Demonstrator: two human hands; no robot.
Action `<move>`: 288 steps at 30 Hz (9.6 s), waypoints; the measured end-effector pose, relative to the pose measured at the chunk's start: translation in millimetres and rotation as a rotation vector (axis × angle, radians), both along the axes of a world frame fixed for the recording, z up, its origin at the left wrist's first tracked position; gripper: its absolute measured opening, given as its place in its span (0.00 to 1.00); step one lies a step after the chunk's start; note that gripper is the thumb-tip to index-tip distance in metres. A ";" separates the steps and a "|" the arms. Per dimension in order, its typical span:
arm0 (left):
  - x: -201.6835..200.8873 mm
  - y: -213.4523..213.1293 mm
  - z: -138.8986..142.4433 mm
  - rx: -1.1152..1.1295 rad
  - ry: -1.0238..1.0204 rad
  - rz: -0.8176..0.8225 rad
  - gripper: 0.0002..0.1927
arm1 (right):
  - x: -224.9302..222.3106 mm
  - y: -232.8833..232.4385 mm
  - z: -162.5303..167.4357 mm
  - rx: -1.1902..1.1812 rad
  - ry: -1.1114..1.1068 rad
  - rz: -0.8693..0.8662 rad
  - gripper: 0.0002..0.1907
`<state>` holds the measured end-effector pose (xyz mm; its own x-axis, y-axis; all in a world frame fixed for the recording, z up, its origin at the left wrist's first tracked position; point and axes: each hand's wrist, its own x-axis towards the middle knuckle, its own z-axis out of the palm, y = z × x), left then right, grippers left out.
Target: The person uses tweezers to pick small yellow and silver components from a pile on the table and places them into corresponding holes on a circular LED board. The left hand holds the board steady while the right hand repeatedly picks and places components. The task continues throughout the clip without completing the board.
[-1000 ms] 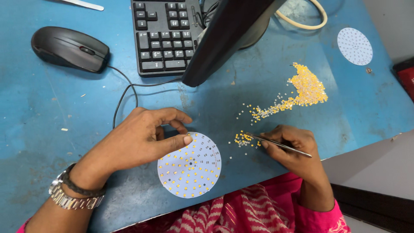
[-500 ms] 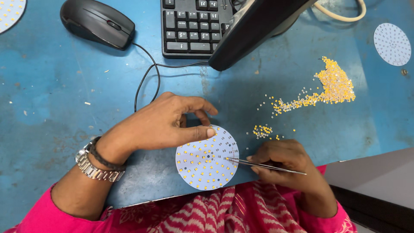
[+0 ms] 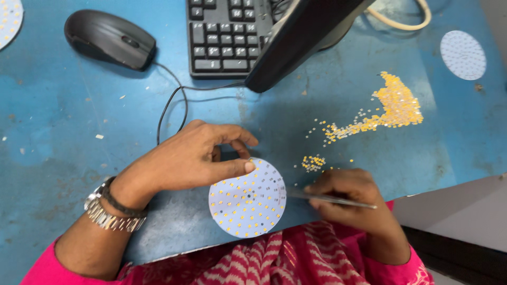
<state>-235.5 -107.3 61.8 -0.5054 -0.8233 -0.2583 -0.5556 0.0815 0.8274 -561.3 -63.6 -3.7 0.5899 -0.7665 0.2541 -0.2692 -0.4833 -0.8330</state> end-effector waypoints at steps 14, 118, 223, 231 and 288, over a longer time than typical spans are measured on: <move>-4.6 -4.1 2.0 0.050 -0.025 0.019 0.28 | -23.2 -2.2 -15.6 0.092 0.064 -0.450 0.06; -3.7 -9.3 -0.5 0.052 0.015 0.004 0.27 | -18.9 7.3 -2.3 0.041 0.127 -0.422 0.04; 0.8 -8.9 -8.6 -0.055 0.022 -0.049 0.27 | -2.0 -27.2 3.4 -0.064 0.034 0.180 0.09; -0.4 -9.3 -7.7 -0.049 0.025 -0.041 0.27 | -9.0 -27.7 -1.8 -0.037 0.054 0.195 0.09; 5.3 -3.2 -19.0 -0.097 0.050 -0.073 0.27 | -18.3 -45.4 -11.1 0.107 0.083 0.162 0.10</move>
<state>-230.3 -110.5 42.8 -0.5748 -0.8040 -0.1522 -0.5040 0.2012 0.8400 -579.6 -109.0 -14.8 0.7231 -0.6799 0.1220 -0.2646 -0.4357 -0.8603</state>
